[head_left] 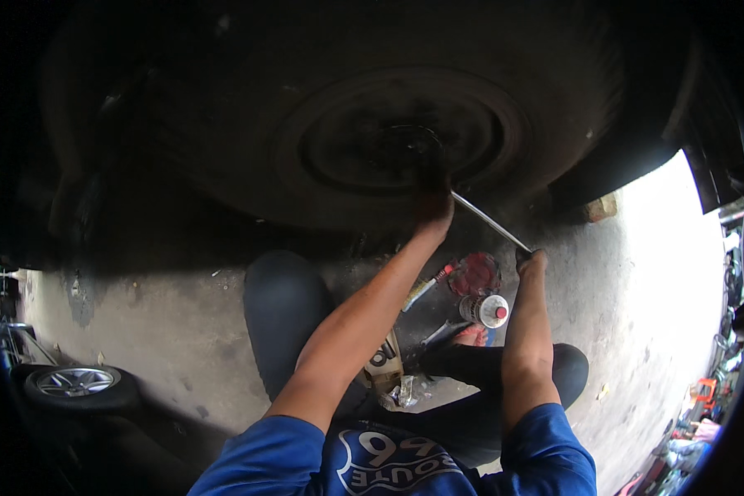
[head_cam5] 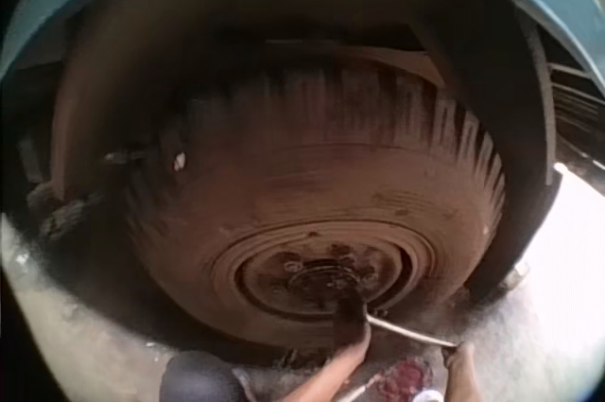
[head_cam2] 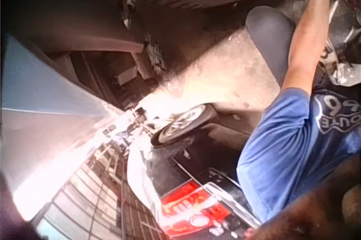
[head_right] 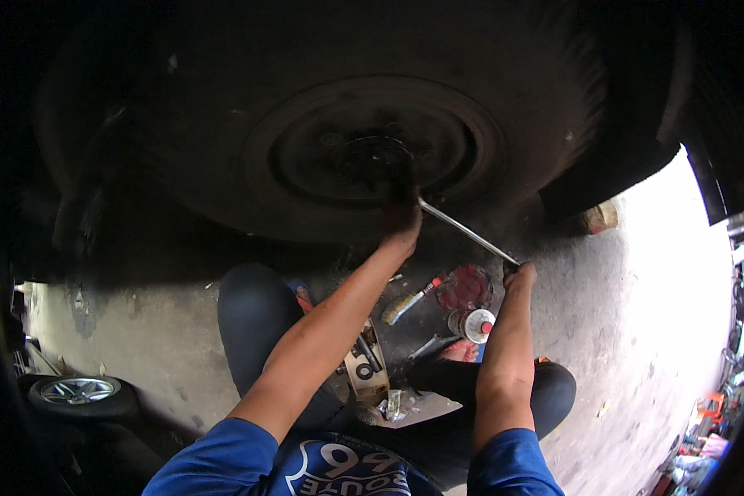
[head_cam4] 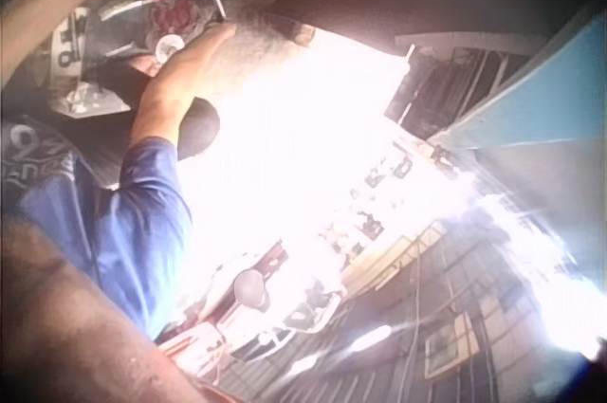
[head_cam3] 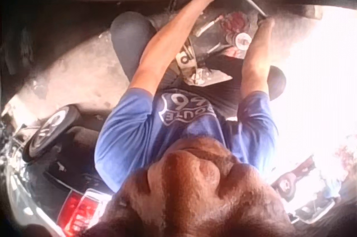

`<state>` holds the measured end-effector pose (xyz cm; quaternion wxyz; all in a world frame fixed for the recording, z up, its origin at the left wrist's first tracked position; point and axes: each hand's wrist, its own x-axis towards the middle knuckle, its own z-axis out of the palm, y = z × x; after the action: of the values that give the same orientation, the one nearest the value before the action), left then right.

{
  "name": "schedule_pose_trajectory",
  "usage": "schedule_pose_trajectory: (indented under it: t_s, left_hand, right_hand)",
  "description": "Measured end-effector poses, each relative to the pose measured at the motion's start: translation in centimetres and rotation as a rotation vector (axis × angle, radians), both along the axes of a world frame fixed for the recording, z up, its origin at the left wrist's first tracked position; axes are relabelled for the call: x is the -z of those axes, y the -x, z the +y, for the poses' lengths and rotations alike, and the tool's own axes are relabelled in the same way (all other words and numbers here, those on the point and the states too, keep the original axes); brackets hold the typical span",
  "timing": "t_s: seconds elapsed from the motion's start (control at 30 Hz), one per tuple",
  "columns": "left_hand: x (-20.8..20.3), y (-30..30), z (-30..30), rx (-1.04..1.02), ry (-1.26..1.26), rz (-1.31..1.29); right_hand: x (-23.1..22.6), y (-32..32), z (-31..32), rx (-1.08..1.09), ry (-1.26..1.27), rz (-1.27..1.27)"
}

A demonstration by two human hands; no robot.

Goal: The person walks into a garage and approaches a lifted vehicle. They use an impact wrench to loosen the wheel nuts on a tire, then switch to a lug wrench to continue unscrewing the nuts by hand.

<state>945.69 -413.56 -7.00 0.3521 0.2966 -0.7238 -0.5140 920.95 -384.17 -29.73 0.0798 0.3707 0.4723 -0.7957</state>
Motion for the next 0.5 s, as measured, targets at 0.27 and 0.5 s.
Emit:
schedule_pose_trajectory:
  t_s: [0.27,0.5]
  left_hand:
    - [2.2,1.0,0.3,-0.035,-0.987,0.456]
    - [-4.5,-1.3,0.2,0.153,-1.226,0.643]
  right_hand:
    - [-32.7,-6.0,-1.2,0.219,-0.084,0.768]
    - [-54.6,-25.0,-15.3,-0.042,-0.254,1.513]
